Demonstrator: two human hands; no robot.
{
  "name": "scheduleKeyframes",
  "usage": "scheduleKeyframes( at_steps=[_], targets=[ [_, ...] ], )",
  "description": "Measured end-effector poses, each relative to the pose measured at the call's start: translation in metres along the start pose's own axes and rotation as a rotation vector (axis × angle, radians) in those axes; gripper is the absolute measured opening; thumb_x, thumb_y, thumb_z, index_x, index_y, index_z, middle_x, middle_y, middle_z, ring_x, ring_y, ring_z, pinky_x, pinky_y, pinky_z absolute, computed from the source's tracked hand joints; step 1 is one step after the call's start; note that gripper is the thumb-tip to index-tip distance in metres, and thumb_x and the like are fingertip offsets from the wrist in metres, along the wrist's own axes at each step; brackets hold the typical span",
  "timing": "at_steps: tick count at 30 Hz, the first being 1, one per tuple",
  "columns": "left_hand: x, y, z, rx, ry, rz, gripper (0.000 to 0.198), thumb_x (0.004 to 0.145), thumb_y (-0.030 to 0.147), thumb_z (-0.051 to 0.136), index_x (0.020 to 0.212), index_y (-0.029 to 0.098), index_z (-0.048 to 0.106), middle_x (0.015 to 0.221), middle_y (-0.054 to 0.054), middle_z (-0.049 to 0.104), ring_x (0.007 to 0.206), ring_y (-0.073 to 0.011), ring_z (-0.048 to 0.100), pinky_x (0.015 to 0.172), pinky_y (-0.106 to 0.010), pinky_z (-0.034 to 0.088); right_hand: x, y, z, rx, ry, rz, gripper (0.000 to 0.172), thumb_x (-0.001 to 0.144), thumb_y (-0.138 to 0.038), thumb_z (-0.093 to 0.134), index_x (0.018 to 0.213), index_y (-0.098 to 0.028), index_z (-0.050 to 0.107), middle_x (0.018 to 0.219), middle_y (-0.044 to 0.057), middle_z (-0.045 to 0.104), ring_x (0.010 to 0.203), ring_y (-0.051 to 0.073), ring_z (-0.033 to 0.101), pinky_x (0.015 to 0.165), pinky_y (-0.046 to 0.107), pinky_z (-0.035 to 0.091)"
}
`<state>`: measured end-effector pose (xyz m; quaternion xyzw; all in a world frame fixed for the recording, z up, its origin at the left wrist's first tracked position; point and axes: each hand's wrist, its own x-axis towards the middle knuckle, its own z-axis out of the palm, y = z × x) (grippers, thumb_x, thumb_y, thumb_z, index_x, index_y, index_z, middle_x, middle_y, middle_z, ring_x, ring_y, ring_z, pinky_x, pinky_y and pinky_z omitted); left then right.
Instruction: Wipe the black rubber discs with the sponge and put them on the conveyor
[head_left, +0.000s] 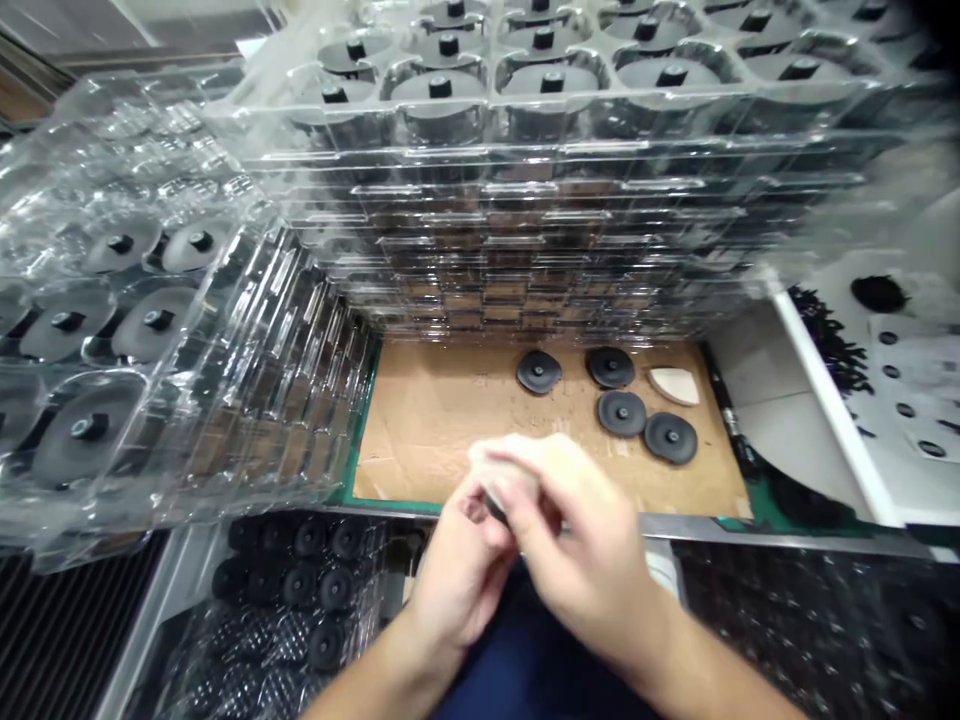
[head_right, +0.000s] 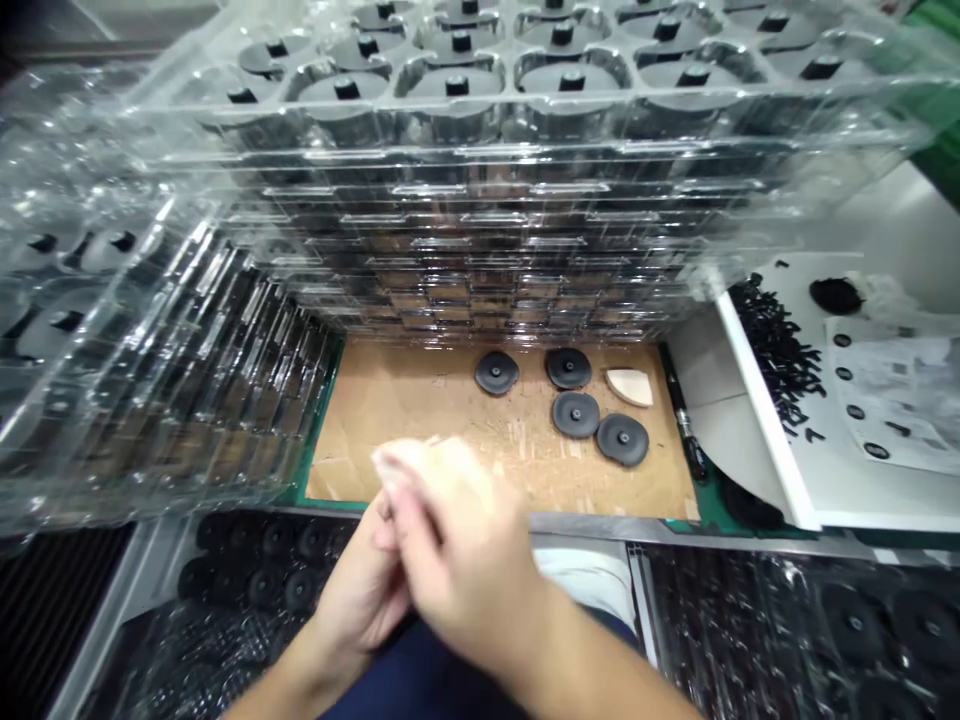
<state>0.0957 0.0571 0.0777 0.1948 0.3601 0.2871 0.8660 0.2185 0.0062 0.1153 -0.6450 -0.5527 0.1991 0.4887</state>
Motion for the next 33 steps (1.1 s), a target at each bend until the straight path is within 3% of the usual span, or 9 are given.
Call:
scheduleKeyframes(
  at_steps=[4, 5, 9, 14, 18, 20, 24, 30, 33],
  targets=[
    [-0.002, 0.000, 0.002, 0.021, 0.046, 0.021, 0.063, 0.049, 0.026, 0.088, 0.109, 0.024, 0.066, 0.103, -0.003, 0.072, 0.093, -0.0194, 0.066, 0.083, -0.025, 0.052, 0.012, -0.016, -0.002, 0.053, -0.322, -0.005, 0.018, 0.088, -0.009, 0.051, 0.097, -0.016, 0.065, 0.084, 0.001, 0.067, 0.075, 0.011, 0.062, 0.068, 0.019, 0.049],
    [-0.003, 0.000, 0.002, 0.031, 0.050, 0.027, 0.064, 0.048, 0.027, 0.088, 0.108, 0.023, 0.067, 0.099, -0.003, 0.072, 0.092, -0.0196, 0.067, 0.083, -0.024, 0.053, 0.014, -0.015, -0.001, 0.041, -0.318, -0.004, 0.018, 0.088, -0.010, 0.051, 0.095, -0.016, 0.066, 0.083, 0.001, 0.067, 0.075, 0.010, 0.062, 0.068, 0.019, 0.049],
    [-0.003, 0.003, 0.000, 0.047, -0.047, 0.013, 0.050, 0.054, 0.033, 0.085, 0.101, 0.021, 0.071, 0.088, -0.003, 0.073, 0.090, -0.0202, 0.067, 0.085, -0.026, 0.052, 0.010, -0.012, 0.002, 0.022, -0.052, -0.137, 0.024, 0.091, -0.011, 0.045, 0.107, -0.009, 0.062, 0.087, 0.008, 0.067, 0.082, 0.015, 0.062, 0.077, 0.025, 0.050],
    [-0.003, 0.008, 0.001, 0.033, -0.056, -0.005, 0.061, 0.049, 0.032, 0.088, 0.106, 0.027, 0.069, 0.104, -0.002, 0.072, 0.093, -0.0185, 0.067, 0.086, -0.024, 0.051, 0.005, -0.013, -0.005, 0.119, -0.296, -0.017, 0.018, 0.087, -0.008, 0.052, 0.096, -0.014, 0.066, 0.082, 0.002, 0.066, 0.073, 0.010, 0.062, 0.068, 0.018, 0.050],
    [-0.003, 0.008, 0.009, 0.082, -0.077, -0.088, 0.051, 0.054, 0.037, 0.085, 0.101, 0.021, 0.072, 0.093, -0.004, 0.073, 0.094, -0.0200, 0.066, 0.088, -0.025, 0.052, 0.010, -0.012, -0.002, 0.032, -0.049, -0.127, 0.024, 0.090, -0.009, 0.046, 0.105, -0.007, 0.064, 0.084, 0.008, 0.067, 0.078, 0.015, 0.061, 0.073, 0.025, 0.051],
    [-0.003, 0.010, 0.009, 0.057, -0.107, -0.100, 0.048, 0.054, 0.036, 0.085, 0.099, 0.023, 0.073, 0.097, -0.003, 0.073, 0.095, -0.0191, 0.066, 0.090, -0.025, 0.050, 0.009, -0.011, -0.005, 0.086, -0.100, -0.159, 0.024, 0.089, -0.008, 0.046, 0.105, -0.005, 0.064, 0.079, 0.008, 0.066, 0.073, 0.014, 0.060, 0.069, 0.024, 0.051],
    [-0.003, 0.015, 0.002, -0.028, -0.144, -0.081, 0.048, 0.056, 0.026, 0.085, 0.102, 0.025, 0.071, 0.103, -0.001, 0.073, 0.095, -0.0152, 0.066, 0.087, -0.019, 0.051, 0.002, -0.008, -0.026, 0.066, -0.323, -0.016, 0.018, 0.086, -0.006, 0.053, 0.095, -0.013, 0.067, 0.077, 0.001, 0.066, 0.067, 0.009, 0.060, 0.063, 0.017, 0.048],
    [-0.001, 0.015, 0.002, -0.069, -0.158, -0.046, 0.052, 0.055, 0.031, 0.085, 0.105, 0.028, 0.070, 0.108, 0.001, 0.073, 0.101, -0.0154, 0.065, 0.090, -0.019, 0.050, -0.002, -0.004, -0.027, -0.236, -0.069, -0.146, 0.022, 0.087, -0.007, 0.051, 0.106, -0.008, 0.064, 0.082, 0.008, 0.067, 0.072, 0.016, 0.062, 0.067, 0.027, 0.050],
    [-0.002, 0.015, 0.000, -0.045, -0.131, -0.055, 0.052, 0.057, 0.030, 0.084, 0.106, 0.028, 0.070, 0.108, -0.001, 0.073, 0.100, -0.0161, 0.066, 0.091, -0.019, 0.049, -0.002, -0.001, -0.020, -0.162, -0.129, -0.152, 0.024, 0.088, -0.007, 0.049, 0.107, -0.009, 0.063, 0.076, 0.006, 0.066, 0.067, 0.015, 0.061, 0.063, 0.025, 0.050]
  ],
)
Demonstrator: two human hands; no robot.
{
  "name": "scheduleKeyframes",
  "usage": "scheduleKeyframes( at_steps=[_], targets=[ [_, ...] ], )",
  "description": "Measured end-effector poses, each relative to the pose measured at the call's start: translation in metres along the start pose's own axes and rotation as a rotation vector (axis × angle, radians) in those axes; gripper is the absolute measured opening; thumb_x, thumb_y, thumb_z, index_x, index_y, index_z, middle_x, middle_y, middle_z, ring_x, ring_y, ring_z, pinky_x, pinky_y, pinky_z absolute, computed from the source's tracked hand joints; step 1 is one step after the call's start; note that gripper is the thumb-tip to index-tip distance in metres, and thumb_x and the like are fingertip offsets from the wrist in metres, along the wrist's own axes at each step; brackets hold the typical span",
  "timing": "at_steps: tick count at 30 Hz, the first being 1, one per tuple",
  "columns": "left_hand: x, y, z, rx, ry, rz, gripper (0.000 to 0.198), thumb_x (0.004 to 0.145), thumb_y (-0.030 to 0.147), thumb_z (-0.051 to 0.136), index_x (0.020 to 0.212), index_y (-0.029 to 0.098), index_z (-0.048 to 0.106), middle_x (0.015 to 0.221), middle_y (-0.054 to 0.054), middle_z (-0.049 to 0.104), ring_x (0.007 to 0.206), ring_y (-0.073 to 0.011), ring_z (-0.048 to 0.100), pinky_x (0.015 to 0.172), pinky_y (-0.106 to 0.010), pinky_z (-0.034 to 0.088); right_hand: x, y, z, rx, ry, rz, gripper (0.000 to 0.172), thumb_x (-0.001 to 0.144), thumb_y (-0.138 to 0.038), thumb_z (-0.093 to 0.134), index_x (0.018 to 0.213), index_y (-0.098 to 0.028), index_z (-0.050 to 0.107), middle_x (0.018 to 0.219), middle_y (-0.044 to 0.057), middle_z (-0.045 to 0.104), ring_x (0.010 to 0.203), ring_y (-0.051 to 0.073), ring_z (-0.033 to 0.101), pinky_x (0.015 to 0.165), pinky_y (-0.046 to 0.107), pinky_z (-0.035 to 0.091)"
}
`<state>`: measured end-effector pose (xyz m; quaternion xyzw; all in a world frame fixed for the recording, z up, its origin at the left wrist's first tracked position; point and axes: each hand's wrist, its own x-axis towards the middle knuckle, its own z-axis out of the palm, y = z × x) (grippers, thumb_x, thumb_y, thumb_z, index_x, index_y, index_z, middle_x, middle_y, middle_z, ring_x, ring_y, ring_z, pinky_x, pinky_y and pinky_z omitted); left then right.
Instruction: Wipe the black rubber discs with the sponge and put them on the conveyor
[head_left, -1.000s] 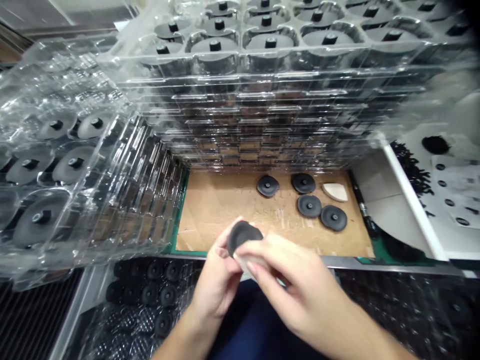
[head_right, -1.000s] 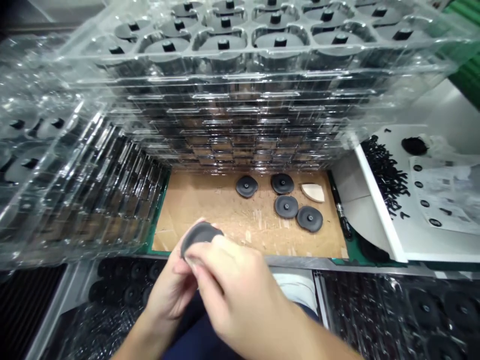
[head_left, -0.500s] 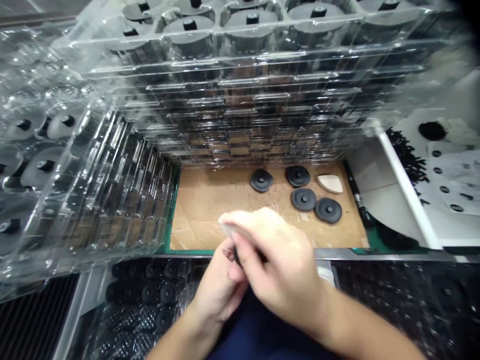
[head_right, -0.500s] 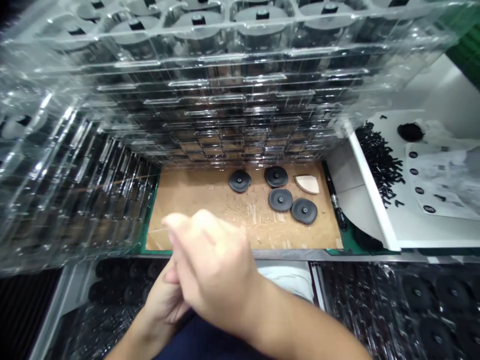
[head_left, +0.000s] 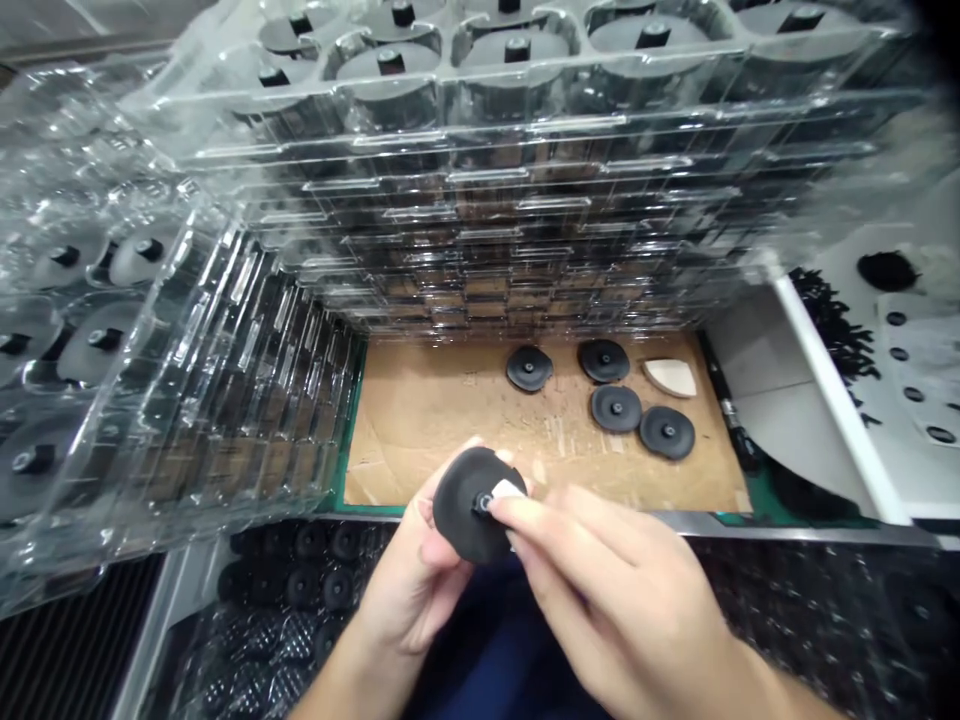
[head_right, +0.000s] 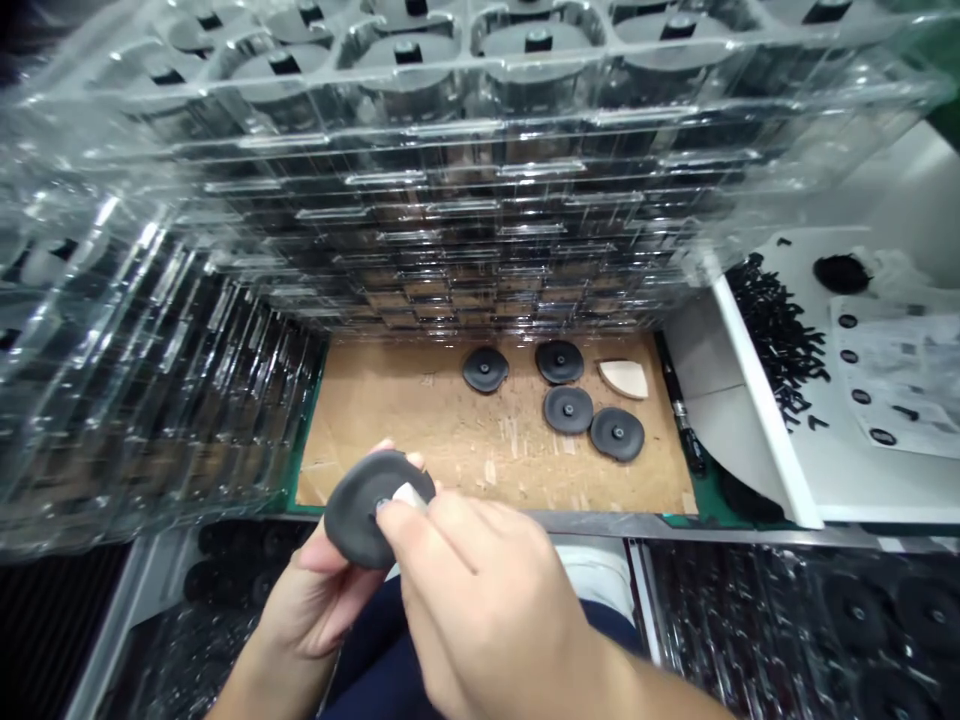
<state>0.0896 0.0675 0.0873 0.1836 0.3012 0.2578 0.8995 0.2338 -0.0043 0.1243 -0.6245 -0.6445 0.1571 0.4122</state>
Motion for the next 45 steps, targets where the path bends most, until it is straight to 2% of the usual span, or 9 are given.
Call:
scheduleKeyframes(
  at_steps=[8, 15, 19, 28, 31, 34, 36, 41, 45],
  targets=[
    [0.004, -0.001, 0.000, 0.008, 0.047, 0.034, 0.052, 0.056, 0.037, 0.082, 0.106, 0.029, 0.069, 0.115, -0.001, 0.069, 0.101, -0.0192, 0.065, 0.087, -0.023, 0.053, 0.003, 0.003, 0.001, 0.131, 0.010, 0.095, 0.021, 0.086, -0.009, 0.052, 0.102, -0.014, 0.065, 0.080, 0.003, 0.067, 0.072, 0.012, 0.063, 0.068, 0.021, 0.051],
    [0.008, -0.001, -0.004, -0.034, 0.195, 0.049, 0.048, 0.073, 0.036, 0.071, 0.120, 0.031, 0.058, 0.126, -0.005, 0.062, 0.114, -0.0242, 0.059, 0.096, -0.037, 0.050, -0.018, 0.069, 0.028, -0.014, 0.097, 0.517, 0.027, 0.088, -0.028, 0.051, 0.110, -0.016, 0.062, 0.088, 0.005, 0.069, 0.059, 0.013, 0.056, 0.055, 0.025, 0.047],
    [0.008, 0.000, -0.009, -0.068, 0.203, 0.076, 0.046, 0.073, 0.035, 0.071, 0.117, 0.029, 0.060, 0.124, -0.006, 0.064, 0.115, -0.0253, 0.059, 0.097, -0.036, 0.049, -0.051, 0.085, 0.054, 0.022, -0.014, 0.517, 0.023, 0.087, -0.029, 0.051, 0.100, -0.016, 0.067, 0.087, 0.006, 0.071, 0.065, 0.015, 0.063, 0.059, 0.026, 0.051],
    [0.009, -0.001, -0.007, 0.007, 0.169, 0.109, 0.060, 0.065, 0.032, 0.079, 0.121, 0.031, 0.057, 0.128, -0.005, 0.061, 0.116, -0.0247, 0.058, 0.097, -0.033, 0.049, -0.031, 0.045, 0.028, 0.117, 0.040, 0.473, 0.020, 0.089, -0.027, 0.053, 0.103, -0.020, 0.066, 0.094, 0.005, 0.070, 0.073, 0.015, 0.065, 0.059, 0.023, 0.052],
    [0.007, -0.006, -0.006, 0.049, 0.185, 0.095, 0.058, 0.065, 0.033, 0.079, 0.119, 0.032, 0.058, 0.120, -0.004, 0.065, 0.107, -0.0209, 0.062, 0.089, -0.028, 0.052, -0.004, 0.013, 0.011, 0.234, 0.094, 0.204, 0.021, 0.090, -0.017, 0.051, 0.108, -0.020, 0.061, 0.098, 0.005, 0.069, 0.086, 0.015, 0.064, 0.075, 0.026, 0.053],
    [0.004, -0.009, -0.006, 0.084, 0.211, 0.094, 0.058, 0.061, 0.025, 0.082, 0.115, 0.031, 0.061, 0.112, -0.003, 0.069, 0.099, -0.0196, 0.065, 0.084, -0.027, 0.053, 0.013, -0.003, 0.005, 0.302, -0.102, 0.040, 0.021, 0.089, -0.010, 0.049, 0.103, -0.016, 0.063, 0.091, 0.005, 0.068, 0.082, 0.013, 0.062, 0.077, 0.024, 0.051],
    [0.003, -0.009, -0.004, 0.086, 0.233, 0.089, 0.061, 0.055, 0.019, 0.085, 0.110, 0.031, 0.063, 0.108, -0.002, 0.070, 0.094, -0.0184, 0.066, 0.080, -0.025, 0.053, 0.019, -0.004, 0.007, 0.289, -0.250, 0.060, 0.020, 0.089, -0.009, 0.049, 0.099, -0.016, 0.065, 0.087, 0.003, 0.067, 0.079, 0.012, 0.061, 0.073, 0.022, 0.050],
    [0.003, -0.004, 0.001, 0.080, 0.210, 0.117, 0.055, 0.053, 0.022, 0.086, 0.103, 0.033, 0.068, 0.101, 0.002, 0.073, 0.093, -0.0158, 0.067, 0.082, -0.021, 0.052, 0.014, 0.003, 0.010, 0.299, -0.032, 0.025, 0.021, 0.090, -0.010, 0.047, 0.103, -0.012, 0.064, 0.091, 0.007, 0.067, 0.082, 0.014, 0.061, 0.077, 0.025, 0.050],
    [0.006, 0.000, 0.001, 0.083, 0.181, 0.143, 0.054, 0.053, 0.021, 0.086, 0.102, 0.033, 0.069, 0.103, 0.000, 0.073, 0.088, -0.0180, 0.070, 0.081, -0.026, 0.054, -0.004, 0.012, -0.003, 0.272, -0.152, 0.211, 0.018, 0.088, -0.013, 0.054, 0.097, -0.021, 0.067, 0.077, -0.001, 0.065, 0.064, 0.010, 0.059, 0.056, 0.019, 0.047]
  ],
)
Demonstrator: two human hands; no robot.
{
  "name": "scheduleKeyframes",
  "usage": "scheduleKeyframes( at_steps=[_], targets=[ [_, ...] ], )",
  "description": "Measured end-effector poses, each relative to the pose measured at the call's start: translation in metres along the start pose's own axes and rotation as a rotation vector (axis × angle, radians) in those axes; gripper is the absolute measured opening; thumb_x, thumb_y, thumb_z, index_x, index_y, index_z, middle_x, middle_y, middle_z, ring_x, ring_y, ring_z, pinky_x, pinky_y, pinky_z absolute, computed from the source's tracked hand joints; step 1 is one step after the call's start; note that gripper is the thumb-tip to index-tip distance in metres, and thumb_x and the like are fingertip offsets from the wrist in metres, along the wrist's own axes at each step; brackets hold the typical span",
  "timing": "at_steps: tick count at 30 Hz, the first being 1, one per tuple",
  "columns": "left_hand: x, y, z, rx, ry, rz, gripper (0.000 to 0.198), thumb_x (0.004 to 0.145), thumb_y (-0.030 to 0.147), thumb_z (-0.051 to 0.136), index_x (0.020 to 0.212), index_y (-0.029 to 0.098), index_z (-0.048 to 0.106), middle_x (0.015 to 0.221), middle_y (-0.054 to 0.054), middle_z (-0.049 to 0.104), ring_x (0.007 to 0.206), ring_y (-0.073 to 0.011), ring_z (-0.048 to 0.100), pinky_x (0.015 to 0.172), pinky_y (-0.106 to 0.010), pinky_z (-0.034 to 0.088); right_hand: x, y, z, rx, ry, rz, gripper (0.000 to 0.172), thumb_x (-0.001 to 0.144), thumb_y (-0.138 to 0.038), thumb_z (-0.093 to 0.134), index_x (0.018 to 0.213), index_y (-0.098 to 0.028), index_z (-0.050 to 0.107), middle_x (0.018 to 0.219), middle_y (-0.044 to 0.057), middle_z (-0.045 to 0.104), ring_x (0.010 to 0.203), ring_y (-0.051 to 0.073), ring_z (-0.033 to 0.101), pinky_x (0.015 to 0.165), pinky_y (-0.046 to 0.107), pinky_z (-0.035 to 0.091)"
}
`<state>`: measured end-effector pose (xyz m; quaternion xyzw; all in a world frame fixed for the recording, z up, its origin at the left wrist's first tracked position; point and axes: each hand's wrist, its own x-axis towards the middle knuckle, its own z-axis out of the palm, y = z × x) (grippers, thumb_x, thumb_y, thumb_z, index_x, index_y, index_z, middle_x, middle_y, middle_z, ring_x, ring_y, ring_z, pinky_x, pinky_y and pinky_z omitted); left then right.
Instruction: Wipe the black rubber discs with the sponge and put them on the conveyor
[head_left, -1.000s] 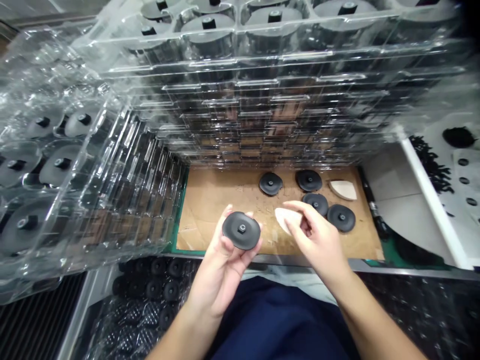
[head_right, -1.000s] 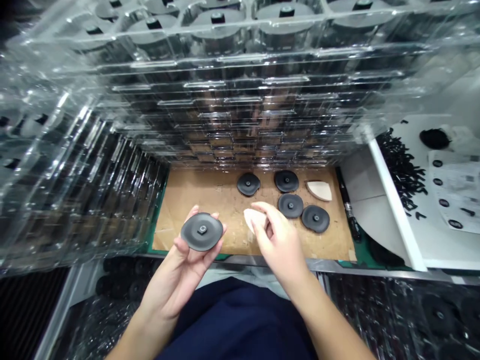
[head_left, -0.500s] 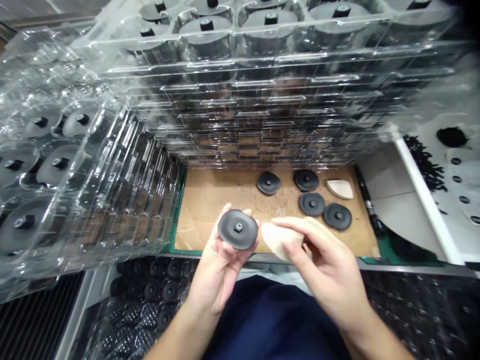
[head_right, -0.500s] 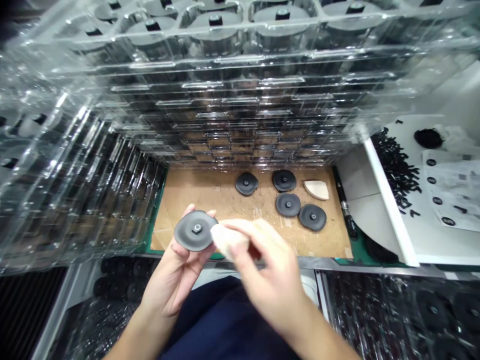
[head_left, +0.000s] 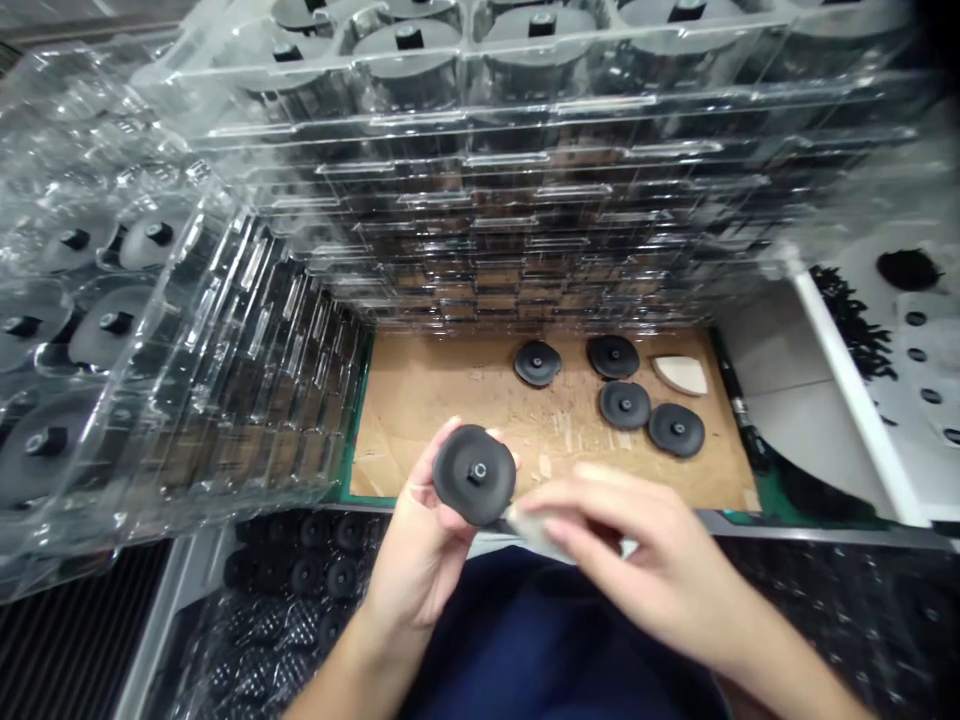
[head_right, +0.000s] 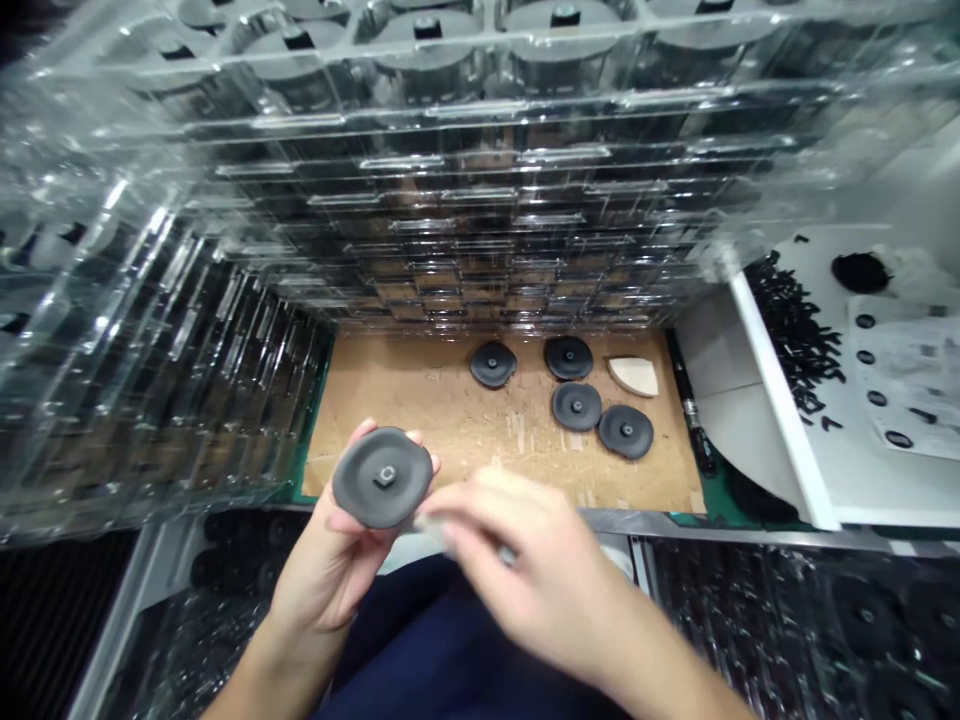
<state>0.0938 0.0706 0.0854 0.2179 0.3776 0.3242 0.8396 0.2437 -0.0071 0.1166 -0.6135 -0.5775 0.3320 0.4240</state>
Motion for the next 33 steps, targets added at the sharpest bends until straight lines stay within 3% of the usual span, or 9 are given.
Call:
scheduleKeyframes(
  at_steps=[4, 7, 9, 11, 14, 20, 24, 28, 33],
  targets=[
    [0.004, -0.002, 0.002, -0.027, -0.078, 0.010, 0.060, 0.049, 0.029, 0.088, 0.105, 0.031, 0.068, 0.105, -0.002, 0.073, 0.093, -0.0200, 0.069, 0.084, -0.027, 0.054, -0.001, -0.006, -0.005, -0.048, 0.205, -0.027, 0.022, 0.087, -0.012, 0.056, 0.104, -0.023, 0.064, 0.082, 0.000, 0.067, 0.068, 0.011, 0.059, 0.059, 0.021, 0.049],
    [0.004, -0.002, 0.000, 0.002, -0.058, -0.029, 0.055, 0.056, 0.024, 0.085, 0.108, 0.031, 0.066, 0.106, -0.002, 0.072, 0.097, -0.0194, 0.067, 0.084, -0.025, 0.053, 0.011, -0.013, -0.002, 0.030, 0.066, -0.193, 0.023, 0.088, -0.009, 0.051, 0.105, -0.019, 0.064, 0.090, 0.002, 0.069, 0.078, 0.013, 0.062, 0.072, 0.024, 0.051],
    [0.004, 0.000, -0.005, 0.010, 0.000, -0.040, 0.054, 0.058, 0.023, 0.084, 0.108, 0.031, 0.065, 0.108, -0.002, 0.070, 0.096, -0.0196, 0.067, 0.082, -0.026, 0.054, 0.015, -0.006, -0.002, 0.042, -0.072, -0.133, 0.020, 0.089, -0.011, 0.051, 0.098, -0.019, 0.067, 0.084, 0.001, 0.069, 0.074, 0.012, 0.062, 0.069, 0.022, 0.050],
    [0.004, 0.003, -0.010, -0.006, 0.034, -0.027, 0.054, 0.058, 0.025, 0.084, 0.108, 0.032, 0.064, 0.110, -0.001, 0.069, 0.095, -0.0207, 0.067, 0.083, -0.028, 0.055, 0.012, 0.014, -0.003, -0.004, -0.120, 0.019, 0.017, 0.090, -0.016, 0.053, 0.094, -0.021, 0.069, 0.080, 0.000, 0.068, 0.070, 0.011, 0.061, 0.064, 0.021, 0.049],
    [0.006, 0.004, -0.012, -0.039, 0.039, -0.010, 0.055, 0.057, 0.028, 0.084, 0.107, 0.032, 0.063, 0.109, -0.001, 0.070, 0.098, -0.0224, 0.068, 0.084, -0.030, 0.055, -0.002, 0.059, 0.006, -0.131, 0.002, 0.171, 0.019, 0.091, -0.024, 0.051, 0.096, -0.023, 0.069, 0.084, 0.001, 0.069, 0.075, 0.014, 0.063, 0.066, 0.024, 0.050],
    [0.009, 0.001, -0.003, -0.116, 0.030, -0.048, 0.054, 0.061, 0.032, 0.081, 0.112, 0.028, 0.063, 0.108, -0.003, 0.072, 0.096, -0.0222, 0.069, 0.086, -0.029, 0.055, -0.034, 0.116, 0.051, -0.344, 0.255, 0.246, 0.030, 0.090, -0.028, 0.051, 0.113, -0.013, 0.062, 0.112, 0.018, 0.058, 0.105, 0.030, 0.051, 0.089, 0.053, 0.042],
    [0.008, 0.001, -0.005, -0.156, 0.031, -0.063, 0.068, 0.064, 0.030, 0.080, 0.126, 0.030, 0.053, 0.104, -0.003, 0.073, 0.099, -0.0225, 0.068, 0.087, -0.028, 0.055, -0.044, 0.125, 0.066, -0.381, 0.298, 0.202, 0.028, 0.085, -0.030, 0.060, 0.109, -0.016, 0.065, 0.116, 0.016, 0.059, 0.106, 0.031, 0.048, 0.091, 0.054, 0.040],
    [0.006, 0.001, -0.007, -0.201, 0.016, -0.101, 0.073, 0.067, 0.029, 0.078, 0.133, 0.031, 0.046, 0.103, -0.004, 0.074, 0.101, -0.0233, 0.068, 0.088, -0.029, 0.054, -0.040, 0.130, 0.058, -0.358, 0.323, 0.141, 0.022, 0.085, -0.033, 0.061, 0.102, -0.019, 0.069, 0.109, 0.012, 0.063, 0.100, 0.028, 0.053, 0.088, 0.050, 0.044],
    [0.002, 0.001, -0.006, -0.212, -0.048, -0.134, 0.059, 0.068, 0.030, 0.076, 0.124, 0.027, 0.057, 0.111, -0.006, 0.072, 0.105, -0.0248, 0.066, 0.091, -0.030, 0.054, -0.018, 0.088, 0.032, -0.254, 0.384, 0.051, 0.026, 0.090, -0.034, 0.053, 0.109, -0.023, 0.067, 0.100, 0.009, 0.057, 0.093, 0.021, 0.058, 0.078, 0.037, 0.051]
  ],
)
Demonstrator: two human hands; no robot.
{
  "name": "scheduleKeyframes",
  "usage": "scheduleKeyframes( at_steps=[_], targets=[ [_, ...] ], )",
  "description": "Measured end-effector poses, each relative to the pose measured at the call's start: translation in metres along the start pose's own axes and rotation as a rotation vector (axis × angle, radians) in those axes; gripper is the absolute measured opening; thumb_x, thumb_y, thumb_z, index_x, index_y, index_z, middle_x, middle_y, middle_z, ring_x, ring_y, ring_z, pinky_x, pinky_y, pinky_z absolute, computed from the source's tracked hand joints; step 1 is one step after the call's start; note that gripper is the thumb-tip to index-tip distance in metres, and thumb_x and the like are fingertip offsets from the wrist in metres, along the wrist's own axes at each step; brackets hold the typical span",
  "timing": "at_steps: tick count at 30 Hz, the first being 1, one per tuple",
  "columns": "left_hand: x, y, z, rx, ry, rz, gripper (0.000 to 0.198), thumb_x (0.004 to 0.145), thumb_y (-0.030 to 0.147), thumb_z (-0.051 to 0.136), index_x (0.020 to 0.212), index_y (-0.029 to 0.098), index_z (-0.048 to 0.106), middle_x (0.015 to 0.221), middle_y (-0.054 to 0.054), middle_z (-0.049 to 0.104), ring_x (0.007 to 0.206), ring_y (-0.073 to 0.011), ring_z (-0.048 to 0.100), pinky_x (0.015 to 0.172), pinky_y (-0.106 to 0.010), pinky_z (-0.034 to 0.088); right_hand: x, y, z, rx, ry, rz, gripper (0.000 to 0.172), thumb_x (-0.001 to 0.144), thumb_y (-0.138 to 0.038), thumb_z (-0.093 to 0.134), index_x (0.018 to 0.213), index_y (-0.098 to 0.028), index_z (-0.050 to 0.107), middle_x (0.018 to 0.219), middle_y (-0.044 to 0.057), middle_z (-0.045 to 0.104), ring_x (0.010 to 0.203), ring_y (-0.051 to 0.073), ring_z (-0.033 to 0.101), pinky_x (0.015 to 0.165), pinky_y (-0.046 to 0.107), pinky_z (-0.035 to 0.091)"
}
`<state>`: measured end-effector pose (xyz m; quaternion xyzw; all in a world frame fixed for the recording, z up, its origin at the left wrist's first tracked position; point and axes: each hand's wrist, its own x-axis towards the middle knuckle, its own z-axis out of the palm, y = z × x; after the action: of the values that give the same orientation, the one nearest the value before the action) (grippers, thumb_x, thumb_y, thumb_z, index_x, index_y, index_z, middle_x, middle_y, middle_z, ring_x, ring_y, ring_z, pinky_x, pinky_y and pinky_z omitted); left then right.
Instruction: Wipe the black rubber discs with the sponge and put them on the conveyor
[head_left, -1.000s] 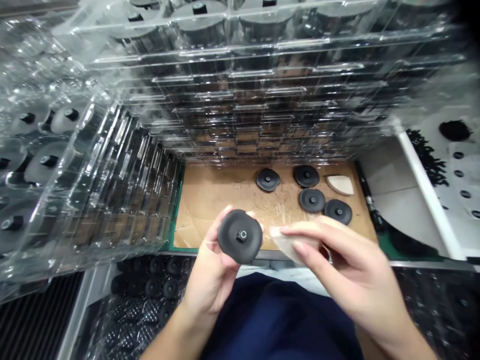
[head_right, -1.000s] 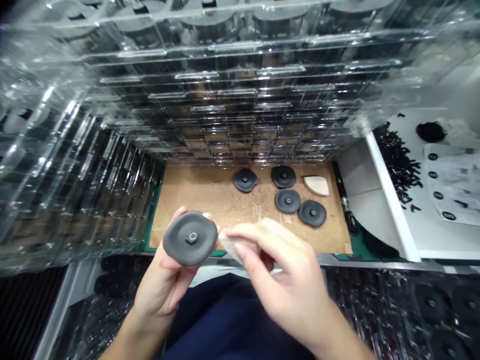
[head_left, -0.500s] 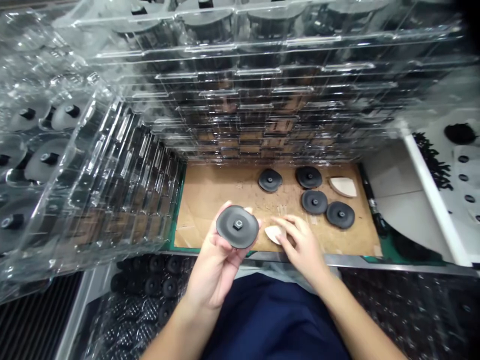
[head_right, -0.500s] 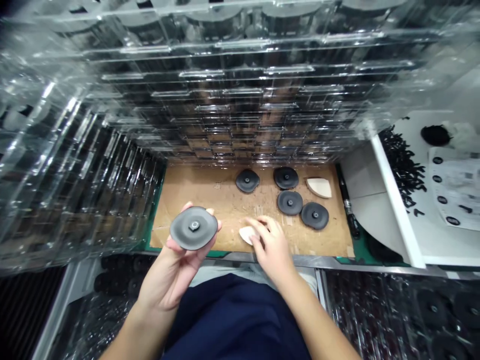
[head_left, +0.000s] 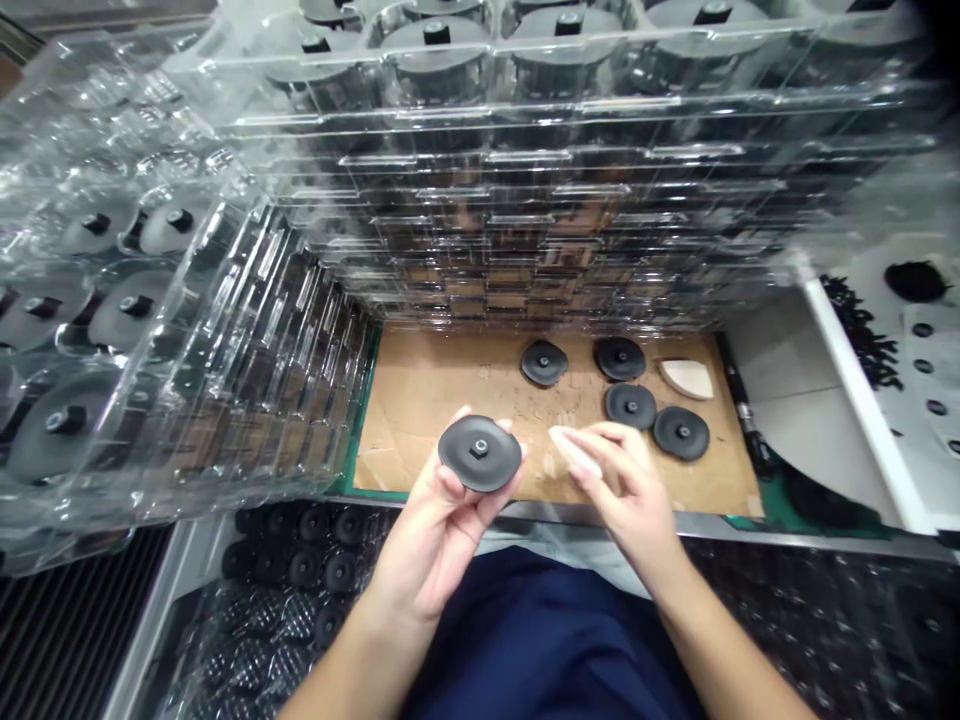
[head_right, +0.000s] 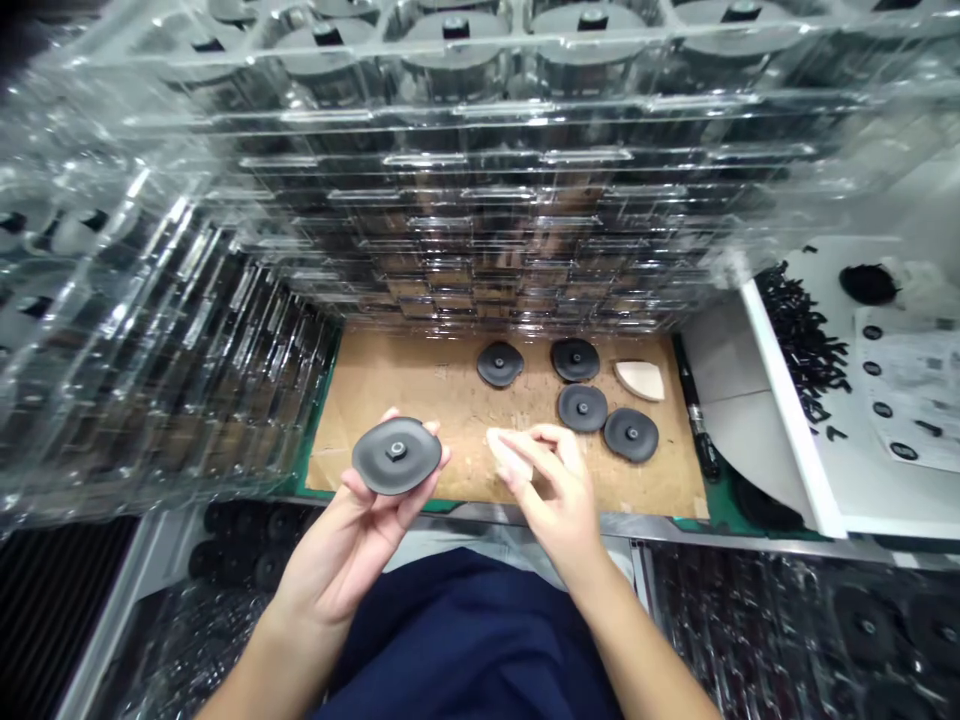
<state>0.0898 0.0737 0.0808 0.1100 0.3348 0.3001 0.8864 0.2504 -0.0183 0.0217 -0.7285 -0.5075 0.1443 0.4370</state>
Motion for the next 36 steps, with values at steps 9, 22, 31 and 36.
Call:
scheduleKeyframes(
  at_steps=[9, 22, 31, 36],
  targets=[
    [-0.006, -0.001, -0.002, 0.049, -0.073, -0.036, 0.039, 0.069, 0.028, 0.076, 0.108, 0.028, 0.067, 0.108, -0.003, 0.072, 0.099, -0.0180, 0.067, 0.086, -0.028, 0.055, 0.009, -0.063, -0.018, 0.112, -0.080, -0.273, 0.026, 0.085, -0.013, 0.055, 0.106, -0.019, 0.070, 0.105, 0.010, 0.050, 0.084, 0.015, 0.056, 0.069, 0.028, 0.054],
    [-0.009, 0.009, -0.003, 0.106, -0.069, -0.094, 0.044, 0.067, 0.029, 0.077, 0.110, 0.028, 0.067, 0.111, -0.004, 0.071, 0.101, -0.0193, 0.066, 0.085, -0.030, 0.056, 0.013, -0.058, -0.020, 0.147, -0.106, -0.251, 0.024, 0.085, -0.011, 0.055, 0.102, -0.016, 0.071, 0.109, 0.010, 0.049, 0.088, 0.014, 0.056, 0.075, 0.025, 0.053],
    [-0.005, 0.011, -0.003, 0.084, -0.132, -0.154, 0.041, 0.068, 0.024, 0.077, 0.108, 0.029, 0.068, 0.108, -0.003, 0.072, 0.093, -0.0189, 0.069, 0.078, -0.029, 0.059, 0.030, -0.053, -0.022, 0.233, -0.118, -0.267, 0.024, 0.083, -0.012, 0.057, 0.100, -0.020, 0.072, 0.105, 0.008, 0.051, 0.091, 0.015, 0.057, 0.075, 0.028, 0.053],
    [-0.006, 0.015, -0.004, 0.117, -0.131, -0.174, 0.041, 0.069, 0.022, 0.077, 0.109, 0.028, 0.068, 0.108, -0.005, 0.072, 0.096, -0.0193, 0.068, 0.080, -0.029, 0.058, 0.026, -0.052, -0.024, 0.228, -0.162, -0.304, 0.025, 0.081, -0.009, 0.056, 0.098, -0.018, 0.072, 0.106, 0.009, 0.052, 0.092, 0.016, 0.058, 0.074, 0.026, 0.053]
  ],
)
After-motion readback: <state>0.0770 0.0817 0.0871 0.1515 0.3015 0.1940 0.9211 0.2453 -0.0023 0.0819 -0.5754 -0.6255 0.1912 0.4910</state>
